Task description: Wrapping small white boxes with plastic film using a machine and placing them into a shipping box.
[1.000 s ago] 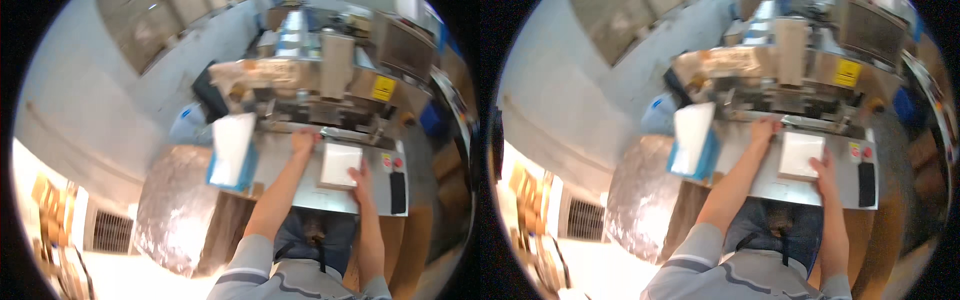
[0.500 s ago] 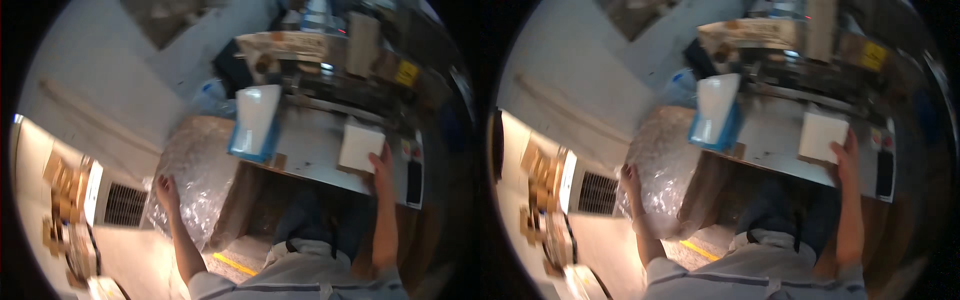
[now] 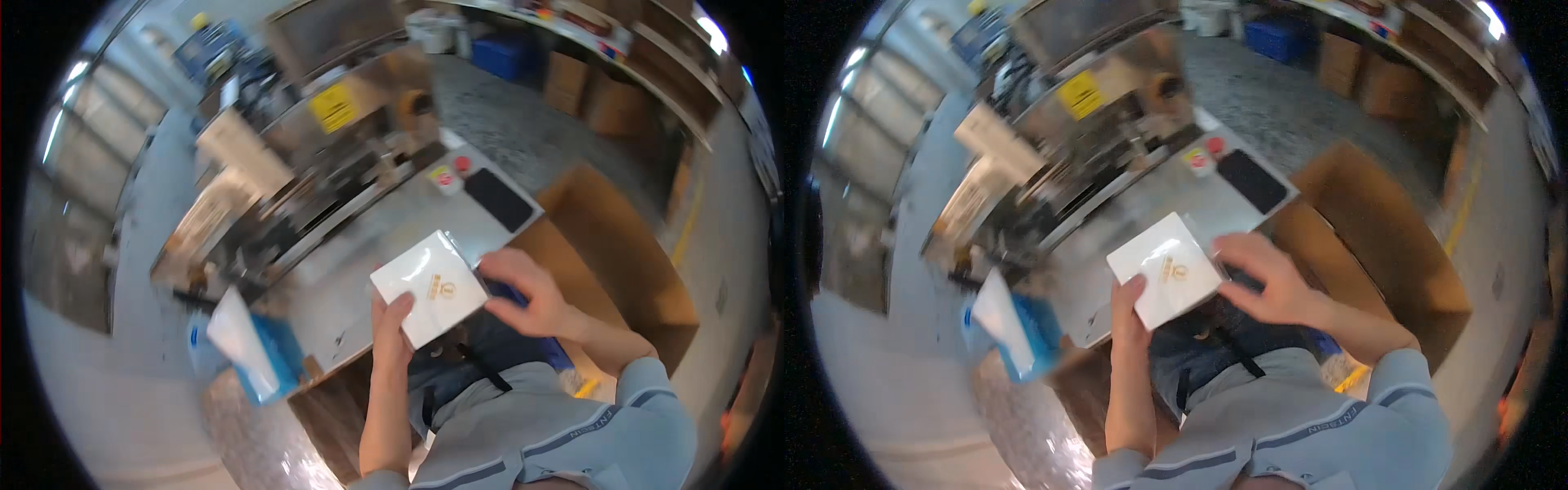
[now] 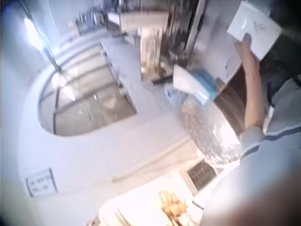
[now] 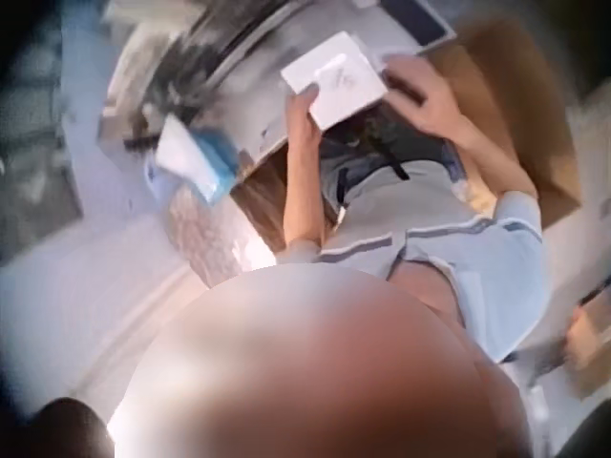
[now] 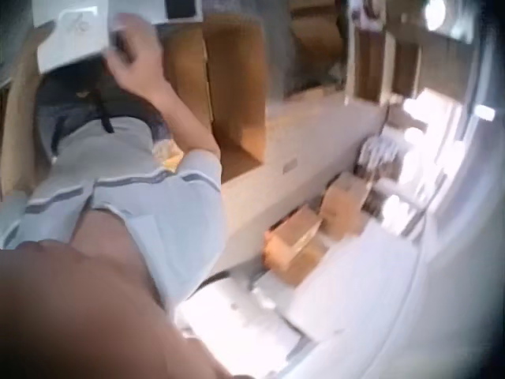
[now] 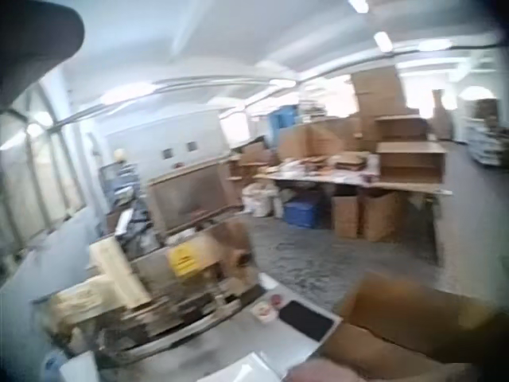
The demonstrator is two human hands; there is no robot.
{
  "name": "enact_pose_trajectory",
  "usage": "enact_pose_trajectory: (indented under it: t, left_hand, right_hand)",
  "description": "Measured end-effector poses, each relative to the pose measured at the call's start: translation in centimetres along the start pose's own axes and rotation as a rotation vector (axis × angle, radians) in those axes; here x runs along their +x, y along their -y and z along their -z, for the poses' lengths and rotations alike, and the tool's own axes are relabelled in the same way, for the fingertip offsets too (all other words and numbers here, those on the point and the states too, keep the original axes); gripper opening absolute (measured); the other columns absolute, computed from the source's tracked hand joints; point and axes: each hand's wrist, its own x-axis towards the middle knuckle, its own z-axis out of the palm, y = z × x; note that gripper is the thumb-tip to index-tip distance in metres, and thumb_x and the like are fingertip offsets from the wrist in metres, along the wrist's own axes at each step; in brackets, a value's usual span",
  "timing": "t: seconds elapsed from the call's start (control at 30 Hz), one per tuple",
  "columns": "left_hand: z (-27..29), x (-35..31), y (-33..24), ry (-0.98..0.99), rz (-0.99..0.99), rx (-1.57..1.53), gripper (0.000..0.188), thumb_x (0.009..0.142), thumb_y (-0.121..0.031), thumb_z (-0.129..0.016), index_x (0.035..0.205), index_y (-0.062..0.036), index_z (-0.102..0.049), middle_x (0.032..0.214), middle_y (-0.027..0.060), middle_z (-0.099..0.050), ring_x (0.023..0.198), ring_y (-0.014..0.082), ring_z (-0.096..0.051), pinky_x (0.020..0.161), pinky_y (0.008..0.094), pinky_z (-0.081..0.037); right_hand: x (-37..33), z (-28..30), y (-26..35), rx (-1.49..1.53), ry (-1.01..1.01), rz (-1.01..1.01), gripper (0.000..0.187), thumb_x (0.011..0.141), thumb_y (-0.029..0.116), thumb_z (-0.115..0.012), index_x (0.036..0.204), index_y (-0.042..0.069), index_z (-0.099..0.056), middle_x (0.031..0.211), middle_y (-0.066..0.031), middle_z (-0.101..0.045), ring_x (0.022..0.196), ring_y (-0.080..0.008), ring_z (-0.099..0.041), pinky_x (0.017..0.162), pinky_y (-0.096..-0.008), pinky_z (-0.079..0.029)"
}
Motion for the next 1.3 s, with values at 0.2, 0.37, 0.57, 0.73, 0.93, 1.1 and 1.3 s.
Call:
enact_pose_trajectory:
  t: [0.2, 0.37, 0.57, 0.73, 0.93, 1.1, 1.3]
  left_hand:
    - [-10.3, 2.5, 4.7, 0.350, 0.073, 0.542, 0.109, 0.078, -0.004, -0.075, 0.160, -0.0044, -0.003, 0.140, 0.0164, -0.049, 0.128, 0.0270, -0.050, 0.110, 0.0365, -0.038]
    - [-5.6, 7.4, 8.1, 0.209, -0.372, 1.124, 0.090, 0.088, -0.018, -0.075, 0.158, -0.0029, -0.019, 0.142, 0.0234, -0.050, 0.126, 0.0315, -0.052, 0.108, 0.0390, -0.040]
    - [0.4, 11.3, 11.9, 0.049, -0.578, 2.090, 0.060, 0.103, -0.038, -0.050, 0.143, 0.0066, -0.044, 0.146, 0.0306, -0.041, 0.134, 0.0446, -0.043, 0.108, 0.0488, -0.038]
    - [-2.8, 10.7, 11.8, 0.057, -0.543, 2.123, 0.056, 0.106, -0.040, -0.043, 0.144, 0.0012, -0.045, 0.146, 0.0271, -0.042, 0.134, 0.0437, -0.043, 0.108, 0.0511, -0.039]
    - [-1.6, 11.1, 11.8, 0.075, -0.602, 2.127, 0.052, 0.106, -0.035, -0.045, 0.142, 0.0033, -0.045, 0.147, 0.0267, -0.044, 0.136, 0.0436, -0.041, 0.111, 0.0509, -0.035]
    - [-3.4, 10.9, 12.4, 0.082, -0.558, 2.160, 0.051, 0.107, -0.031, -0.044, 0.143, 0.0039, -0.044, 0.146, 0.0266, -0.045, 0.136, 0.0432, -0.042, 0.112, 0.0508, -0.034]
    - [-3.4, 11.2, 13.4, 0.137, -0.535, 2.021, 0.051, 0.107, -0.031, -0.044, 0.142, 0.0055, -0.044, 0.146, 0.0257, -0.045, 0.134, 0.0419, -0.044, 0.110, 0.0499, -0.036]
  right_hand:
    - [-3.7, 6.4, -4.7, 0.706, -0.025, -0.708, 0.088, 0.081, 0.025, -0.084, 0.150, 0.001, -0.035, 0.135, -0.0080, -0.054, 0.126, -0.0171, -0.049, 0.108, -0.0365, -0.041]
    - [-8.2, 18.8, -6.8, -0.015, -0.327, -0.750, 0.096, 0.077, 0.025, -0.084, 0.152, 0.001, -0.029, 0.131, -0.0166, -0.059, 0.121, -0.0232, -0.056, 0.105, -0.0369, -0.044]
    - [-27.1, 24.6, -19.8, -0.449, -0.086, -1.267, 0.091, 0.072, 0.030, -0.084, 0.144, -0.002, -0.037, 0.126, -0.0264, -0.060, 0.116, -0.0427, -0.058, 0.099, -0.0439, -0.048]
    - [-45.6, 21.8, -28.2, -0.546, 0.498, -1.661, 0.061, 0.066, 0.033, -0.088, 0.116, 0.004, -0.068, 0.119, -0.0171, -0.069, 0.111, -0.0376, -0.064, 0.097, -0.0449, -0.051]
    - [-51.0, 15.1, -35.8, -0.186, 1.163, -1.629, 0.041, 0.068, 0.026, -0.088, 0.107, 0.015, -0.077, 0.117, -0.0116, -0.071, 0.109, -0.0305, -0.066, 0.098, -0.0498, -0.050]
    - [-53.0, 8.1, -37.9, -0.430, 1.519, -1.329, 0.042, 0.079, 0.018, -0.079, 0.119, 0.012, -0.070, 0.121, -0.0140, -0.067, 0.112, -0.0385, -0.062, 0.082, -0.0632, -0.051]
    - [-63.5, 9.7, -34.6, -0.584, 0.393, -1.076, 0.034, 0.074, 0.008, -0.075, 0.107, 0.001, -0.070, 0.101, -0.0200, -0.069, 0.106, -0.0395, -0.064, 0.089, -0.0469, -0.054]
